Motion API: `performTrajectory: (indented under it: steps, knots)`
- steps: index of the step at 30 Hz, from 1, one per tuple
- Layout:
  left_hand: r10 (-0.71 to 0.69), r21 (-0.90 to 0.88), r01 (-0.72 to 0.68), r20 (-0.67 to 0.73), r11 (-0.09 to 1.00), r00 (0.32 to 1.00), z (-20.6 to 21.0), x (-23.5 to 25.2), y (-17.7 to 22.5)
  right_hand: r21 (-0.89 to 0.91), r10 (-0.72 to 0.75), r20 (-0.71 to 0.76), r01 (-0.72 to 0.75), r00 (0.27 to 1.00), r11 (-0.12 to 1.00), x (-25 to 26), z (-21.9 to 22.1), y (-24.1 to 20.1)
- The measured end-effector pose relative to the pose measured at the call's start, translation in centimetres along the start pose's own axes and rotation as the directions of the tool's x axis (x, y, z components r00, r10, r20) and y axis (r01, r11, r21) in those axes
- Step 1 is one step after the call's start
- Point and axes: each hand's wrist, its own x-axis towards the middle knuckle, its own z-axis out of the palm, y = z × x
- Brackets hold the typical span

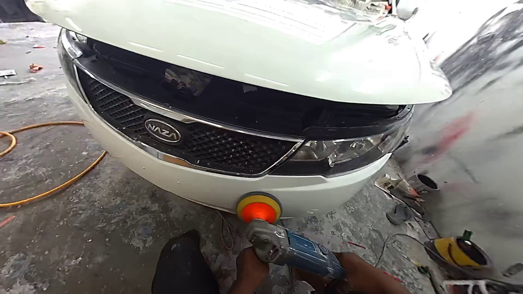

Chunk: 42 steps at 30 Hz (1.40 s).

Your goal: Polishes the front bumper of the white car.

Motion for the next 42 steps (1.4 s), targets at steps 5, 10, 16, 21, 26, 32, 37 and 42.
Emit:
performTrajectory:
  steps: [5,10,16,21,26,32,37,42]
  knots:
    - [-0.041,-0.022,0.040,-0.023,0.999,0.999,1.0,0.3,-0.9,-0.030,0.019,-0.018,-0.019,1.000,0.999,0.4,0.4,0.0]
    - [-0.122,-0.179,0.059,-0.365,0.982,0.923,-5.3,0.2,-3.5,-0.146,-0.033,-0.101,0.018,0.994,0.989,1.2,-2.8,-9.5]
    - [-0.133,-0.364,-0.090,-0.544,0.927,0.829,-5.0,1.2,-7.3,-0.260,0.018,-0.171,-0.063,0.985,0.964,-0.7,-3.8,-16.6]
    - [-0.213,-0.328,0.079,-0.397,0.942,0.893,-2.9,0.2,-6.8,-0.280,0.056,-0.216,-0.116,0.975,0.953,-1.3,-2.5,-14.7]
    - [-0.126,-0.158,0.078,-0.324,0.984,0.938,-4.9,-0.9,-2.7,-0.168,0.078,-0.285,-0.130,0.955,0.977,-2.4,-1.1,-10.8]
    - [-0.101,-0.178,0.063,-0.213,0.982,0.972,-1.3,-0.2,-3.8,-0.186,0.131,-0.224,-0.175,0.966,0.967,-3.1,-0.3,-9.3]
    - [-0.150,-0.392,-0.018,-0.394,0.920,0.907,-1.6,1.9,-8.4,-0.302,0.104,-0.216,-0.168,0.971,0.938,-1.6,-1.7,-15.5]
    - [-0.316,-0.626,-0.164,-0.582,0.763,0.749,-4.3,4.6,-12.0,-0.404,-0.052,-0.238,-0.050,0.970,0.913,-0.6,-4.1,-25.2]
